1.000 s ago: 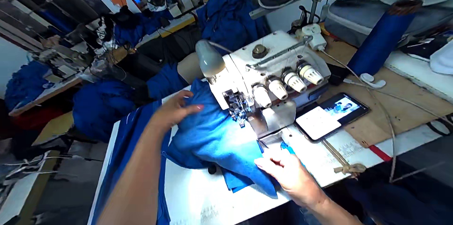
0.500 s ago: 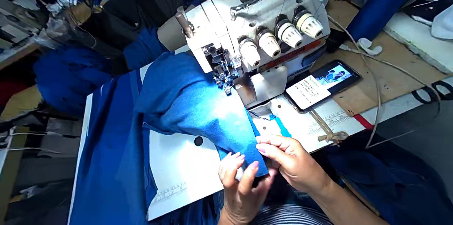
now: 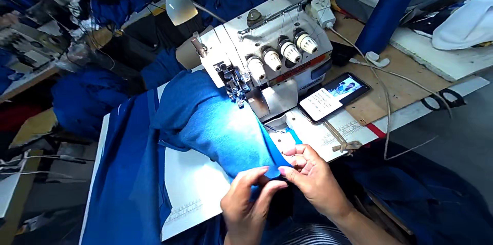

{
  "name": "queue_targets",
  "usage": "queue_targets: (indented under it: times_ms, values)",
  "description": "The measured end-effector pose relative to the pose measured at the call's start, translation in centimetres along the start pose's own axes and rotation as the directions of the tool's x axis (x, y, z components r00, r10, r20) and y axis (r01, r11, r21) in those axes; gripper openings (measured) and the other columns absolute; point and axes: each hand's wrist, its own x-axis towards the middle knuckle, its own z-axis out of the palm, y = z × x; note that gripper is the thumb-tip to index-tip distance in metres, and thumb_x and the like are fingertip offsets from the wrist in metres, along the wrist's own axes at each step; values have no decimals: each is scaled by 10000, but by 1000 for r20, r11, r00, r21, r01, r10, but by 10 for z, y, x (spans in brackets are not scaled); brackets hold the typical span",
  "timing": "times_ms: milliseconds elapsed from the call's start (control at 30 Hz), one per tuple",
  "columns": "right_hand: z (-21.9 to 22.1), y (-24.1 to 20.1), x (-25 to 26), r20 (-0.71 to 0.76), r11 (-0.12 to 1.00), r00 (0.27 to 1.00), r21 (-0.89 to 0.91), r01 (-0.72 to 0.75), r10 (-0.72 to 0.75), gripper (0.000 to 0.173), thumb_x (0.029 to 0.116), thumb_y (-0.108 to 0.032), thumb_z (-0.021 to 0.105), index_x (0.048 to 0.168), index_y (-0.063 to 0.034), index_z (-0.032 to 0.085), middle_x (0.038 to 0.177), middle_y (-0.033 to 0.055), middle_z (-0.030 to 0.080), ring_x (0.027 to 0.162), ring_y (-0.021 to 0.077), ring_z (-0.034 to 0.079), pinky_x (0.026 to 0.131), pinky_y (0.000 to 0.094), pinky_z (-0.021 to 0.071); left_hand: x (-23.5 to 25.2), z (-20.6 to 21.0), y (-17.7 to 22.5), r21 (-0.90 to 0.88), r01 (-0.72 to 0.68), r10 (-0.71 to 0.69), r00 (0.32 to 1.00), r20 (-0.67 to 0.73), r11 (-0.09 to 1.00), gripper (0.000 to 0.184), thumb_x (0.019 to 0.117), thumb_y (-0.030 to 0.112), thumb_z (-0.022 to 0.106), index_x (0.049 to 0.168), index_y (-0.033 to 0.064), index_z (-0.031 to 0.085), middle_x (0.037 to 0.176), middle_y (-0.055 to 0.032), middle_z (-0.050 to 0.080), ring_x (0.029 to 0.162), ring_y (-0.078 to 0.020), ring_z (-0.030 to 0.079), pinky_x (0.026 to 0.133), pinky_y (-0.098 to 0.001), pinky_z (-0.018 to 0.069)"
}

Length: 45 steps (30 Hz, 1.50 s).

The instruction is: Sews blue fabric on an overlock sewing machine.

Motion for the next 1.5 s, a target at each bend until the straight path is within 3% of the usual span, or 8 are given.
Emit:
queue_targets:
  times_ms: [100,200,400,667,1067,1300,1400,1500]
  values:
    - [0,2,-1,-35,1000,999,-27,4,-5,230,873,-43,716,1075,-67,609,785,15,711,724,98,710,680,239,606,-21,16,-10,-5,111,-110,992,57,994,293,821,46,803,1078,-65,719,942,-87,742,800,-111,729,742,-254,646]
    - [-2,3,1,-23,1000,999,-18,-23,22,173,868,-48,723,1014,-56,630,780,19,712,724,93,707,687,235,598,-25,16,-11,-32,177,-178,983,-34,984,209,814,0,744,1018,-43,752,928,-81,744,786,-105,724,722,-240,635]
    - [1,1,-16,-21,996,998,-63,61,-62,115,885,-61,678,993,-75,640,805,-14,686,690,35,663,640,177,568,-35,17,-11,181,60,-58,998,-15,982,555,762,379,871,1243,193,665,1232,-27,568,1208,-101,542,1040,-252,475]
    - [-8,7,-21,6,992,996,-97,84,-84,128,954,-56,627,1079,-80,610,816,-12,720,763,66,714,737,232,609,-23,1,-15,160,-153,145,988,60,975,108,959,133,709,1045,138,775,1044,-16,707,1030,-87,665,915,-238,561]
    - [-9,6,-33,-10,967,984,-186,174,-179,138,970,-64,557,1092,-66,620,897,-28,739,805,5,699,731,163,576,-18,11,19,576,-360,229,930,288,734,154,934,76,671,1032,50,787,880,-80,680,898,-169,627,848,-226,501]
    - [-19,4,-28,124,995,987,-3,99,-98,315,1084,-233,445,1291,-46,592,1039,54,730,977,154,727,904,353,611,-20,4,8,533,-392,265,916,300,750,165,946,57,651,1047,42,781,897,-85,687,924,-171,628,888,-228,498]
    - [-11,-1,-22,75,999,996,-8,53,-53,222,1015,-125,578,1227,-63,599,876,7,741,832,84,722,787,247,600,-19,8,-2,524,-367,270,929,254,769,252,963,284,708,1121,90,731,1032,-87,628,1046,-180,575,963,-251,444]
    - [1,-13,-20,46,998,998,46,39,-41,224,948,-5,588,1166,-58,590,869,18,734,802,74,715,749,218,595,-17,19,-26,548,-333,278,943,184,767,494,913,520,708,1269,240,511,1406,-71,466,1413,-257,407,1201,-511,282]
